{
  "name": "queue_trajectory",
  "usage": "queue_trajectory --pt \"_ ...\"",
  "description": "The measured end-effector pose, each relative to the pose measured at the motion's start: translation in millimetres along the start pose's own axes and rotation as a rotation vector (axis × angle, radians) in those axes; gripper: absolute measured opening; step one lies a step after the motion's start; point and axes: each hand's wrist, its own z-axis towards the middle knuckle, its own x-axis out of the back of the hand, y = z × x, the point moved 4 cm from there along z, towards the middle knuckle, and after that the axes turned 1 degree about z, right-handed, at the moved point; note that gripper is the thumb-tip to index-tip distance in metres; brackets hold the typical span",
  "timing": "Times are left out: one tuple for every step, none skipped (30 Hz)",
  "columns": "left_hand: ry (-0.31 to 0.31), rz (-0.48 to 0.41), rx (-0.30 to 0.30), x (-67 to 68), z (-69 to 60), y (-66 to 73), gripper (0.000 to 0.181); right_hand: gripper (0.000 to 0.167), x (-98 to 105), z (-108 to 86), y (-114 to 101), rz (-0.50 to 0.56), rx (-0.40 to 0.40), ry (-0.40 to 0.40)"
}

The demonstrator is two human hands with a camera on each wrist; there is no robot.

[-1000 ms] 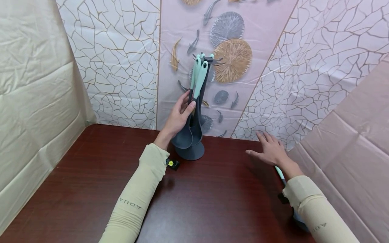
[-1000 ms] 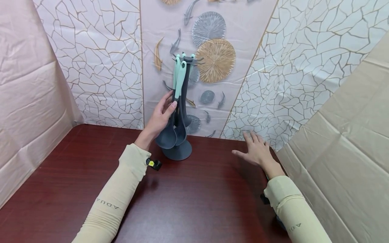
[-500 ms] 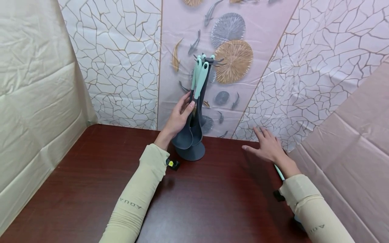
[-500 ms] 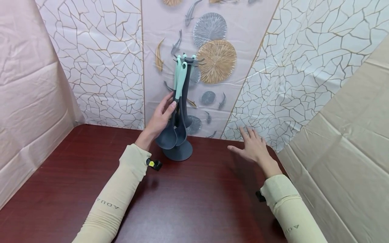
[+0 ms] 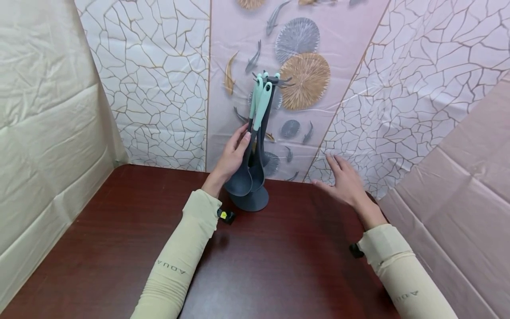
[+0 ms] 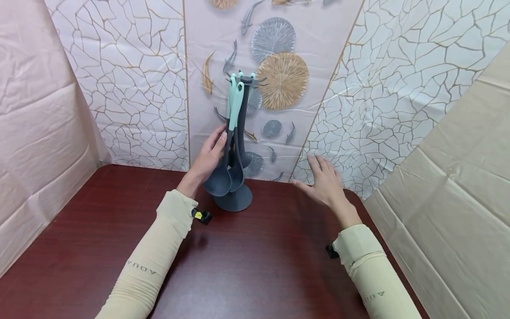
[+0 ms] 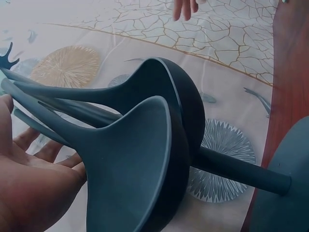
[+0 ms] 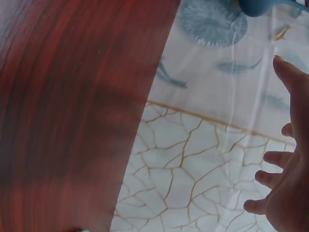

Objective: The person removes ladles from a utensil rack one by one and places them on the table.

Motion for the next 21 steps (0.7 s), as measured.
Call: queue_trajectory --pt "0.001 0.006 0.005 0.6 0.2 -1.0 0.055 0.096 0.0 1.5 -2.8 0.004 0.003 0.006" --pt "0.002 0.011 0.010 1.3 0.4 -1.9 0.055 0.096 -0.1 3.2 -5.2 0.007 0.007 0.013" --pt "0.002 0.014 0.015 1.9 0.3 -2.7 0.055 0.096 0.0 5.0 -7.7 0.010 0.011 0.021" --pt "0.002 0.015 0.020 2.3 0.4 -3.1 0.055 0.096 0.1 6.6 -10.2 0.017 0.013 0.027" --pt "0.000 0.011 0.024 2.6 0.3 -3.1 0.054 0.097 0.4 8.4 -12.5 0.023 0.017 0.038" --pt "-0.004 0.006 0.028 2.8 0.5 -2.9 0.054 0.097 0.8 10.2 -14.4 0.032 0.019 0.046" --pt "-0.006 0.002 0.032 3.0 0.3 -2.8 0.053 0.097 0.9 11.4 -16.4 0.037 0.020 0.053" --pt "-0.009 -0.005 0.034 3.1 0.3 -2.6 0.053 0.097 1.2 12.6 -18.2 0.041 0.024 0.062" --pt "-0.012 -0.012 0.036 3.0 0.3 -2.1 0.053 0.096 1.6 13.7 -20.1 0.050 0.026 0.071" --pt "-0.015 -0.019 0.037 2.7 0.4 -1.6 0.053 0.096 2.1 14.7 -22.0 0.060 0.026 0.079" --pt "-0.019 -0.025 0.039 2.5 0.3 -1.1 0.053 0.096 2.6 15.7 -23.7 0.068 0.026 0.088" --pt "-0.021 -0.028 0.039 2.7 0.6 -1.1 0.052 0.096 3.2 16.3 -25.7 0.076 0.025 0.092" --pt "-0.022 -0.029 0.037 2.6 0.8 -0.9 0.052 0.096 3.8 16.9 -27.8 0.084 0.026 0.098" --pt "-0.025 -0.029 0.036 2.6 0.9 -1.0 0.052 0.096 4.5 17.5 -29.9 0.092 0.024 0.104" --pt "-0.026 -0.027 0.037 2.7 1.0 -1.4 0.052 0.096 5.1 18.2 -32.2 0.098 0.023 0.109" --pt "-0.026 -0.025 0.038 3.0 1.1 -2.0 0.052 0.096 5.8 18.9 -34.7 0.102 0.021 0.113" --pt "-0.026 -0.022 0.040 3.5 0.9 -2.6 0.052 0.095 6.7 19.6 -37.5 0.107 0.021 0.118" --pt "-0.025 -0.017 0.043 4.0 0.9 -3.2 0.052 0.095 8.0 20.2 -40.7 0.115 0.021 0.122" --pt "-0.025 -0.014 0.048 4.2 0.5 -3.7 0.052 0.095 9.3 21.0 -44.0 0.123 0.022 0.127" --pt "-0.024 -0.007 0.055 5.0 0.4 -4.6 0.053 0.094 10.6 21.8 -47.5 0.132 0.027 0.131" --pt "-0.025 -0.003 0.062 5.5 0.1 -5.3 0.053 0.094 11.9 22.8 -51.1 0.142 0.032 0.134"
